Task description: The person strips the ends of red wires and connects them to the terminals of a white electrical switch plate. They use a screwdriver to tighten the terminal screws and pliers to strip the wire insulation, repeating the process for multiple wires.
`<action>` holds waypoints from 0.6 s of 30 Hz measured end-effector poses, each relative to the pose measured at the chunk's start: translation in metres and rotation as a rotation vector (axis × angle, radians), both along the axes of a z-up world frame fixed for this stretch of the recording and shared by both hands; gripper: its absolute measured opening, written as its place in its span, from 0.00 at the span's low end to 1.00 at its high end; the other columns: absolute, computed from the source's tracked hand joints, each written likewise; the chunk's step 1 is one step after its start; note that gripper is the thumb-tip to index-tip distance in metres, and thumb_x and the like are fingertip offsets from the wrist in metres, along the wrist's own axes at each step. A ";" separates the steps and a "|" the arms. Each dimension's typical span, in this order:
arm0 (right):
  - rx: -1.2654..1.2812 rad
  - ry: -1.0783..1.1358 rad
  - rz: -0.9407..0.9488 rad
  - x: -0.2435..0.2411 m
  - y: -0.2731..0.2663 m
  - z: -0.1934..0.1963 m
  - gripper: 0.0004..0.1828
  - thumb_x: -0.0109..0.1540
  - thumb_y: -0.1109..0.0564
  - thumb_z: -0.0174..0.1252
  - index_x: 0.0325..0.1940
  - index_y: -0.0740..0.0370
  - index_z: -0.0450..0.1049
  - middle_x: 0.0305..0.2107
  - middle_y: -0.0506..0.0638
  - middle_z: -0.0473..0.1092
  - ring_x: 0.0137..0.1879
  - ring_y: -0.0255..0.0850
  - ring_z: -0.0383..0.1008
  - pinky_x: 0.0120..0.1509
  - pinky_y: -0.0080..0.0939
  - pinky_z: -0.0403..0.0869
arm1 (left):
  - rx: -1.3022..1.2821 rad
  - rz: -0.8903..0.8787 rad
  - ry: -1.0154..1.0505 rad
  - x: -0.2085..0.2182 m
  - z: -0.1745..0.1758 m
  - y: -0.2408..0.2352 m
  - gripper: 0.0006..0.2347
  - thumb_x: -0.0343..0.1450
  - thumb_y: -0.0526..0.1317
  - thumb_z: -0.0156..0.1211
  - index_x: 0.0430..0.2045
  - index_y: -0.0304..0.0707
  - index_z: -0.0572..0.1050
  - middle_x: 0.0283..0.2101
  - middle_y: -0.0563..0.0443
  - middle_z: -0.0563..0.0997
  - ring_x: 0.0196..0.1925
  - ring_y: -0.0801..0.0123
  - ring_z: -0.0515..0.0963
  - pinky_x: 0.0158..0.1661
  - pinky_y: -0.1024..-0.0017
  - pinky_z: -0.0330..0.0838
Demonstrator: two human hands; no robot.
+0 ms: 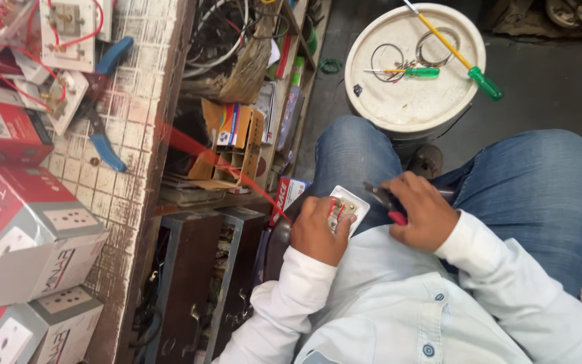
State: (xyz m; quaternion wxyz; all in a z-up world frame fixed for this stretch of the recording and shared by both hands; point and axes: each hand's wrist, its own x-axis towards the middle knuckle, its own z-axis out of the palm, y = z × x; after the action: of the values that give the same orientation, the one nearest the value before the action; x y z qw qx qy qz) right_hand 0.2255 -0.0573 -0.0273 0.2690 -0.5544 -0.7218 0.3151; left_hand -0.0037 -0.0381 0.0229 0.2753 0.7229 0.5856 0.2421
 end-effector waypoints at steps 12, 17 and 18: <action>-0.121 -0.222 0.105 -0.032 -0.011 0.052 0.41 0.40 0.55 0.66 0.58 0.62 0.67 0.41 0.55 0.66 0.47 0.53 0.67 0.50 0.52 0.64 | -0.120 0.022 -0.193 -0.005 -0.018 -0.005 0.05 0.67 0.32 0.66 0.34 0.33 0.81 0.36 0.44 0.82 0.37 0.54 0.83 0.39 0.63 0.76; -0.034 -0.244 0.052 -0.036 -0.013 0.049 0.40 0.40 0.54 0.66 0.57 0.64 0.66 0.41 0.56 0.67 0.47 0.53 0.67 0.51 0.53 0.63 | -0.172 0.028 -0.187 -0.008 -0.027 -0.005 0.05 0.66 0.31 0.66 0.32 0.31 0.82 0.34 0.43 0.80 0.36 0.55 0.81 0.39 0.64 0.75; -0.020 -0.246 0.046 -0.034 -0.013 0.048 0.41 0.40 0.54 0.66 0.56 0.64 0.66 0.41 0.56 0.67 0.47 0.53 0.67 0.51 0.53 0.63 | -0.183 0.035 -0.204 -0.008 -0.028 -0.005 0.05 0.65 0.30 0.66 0.31 0.31 0.82 0.34 0.43 0.79 0.36 0.55 0.81 0.39 0.64 0.75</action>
State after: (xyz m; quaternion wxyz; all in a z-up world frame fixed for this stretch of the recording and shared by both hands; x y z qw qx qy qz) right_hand 0.1910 -0.0698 0.0206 0.1654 -0.5748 -0.7587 0.2581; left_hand -0.0119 -0.0429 -0.0054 0.3939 0.6562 0.5866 0.2648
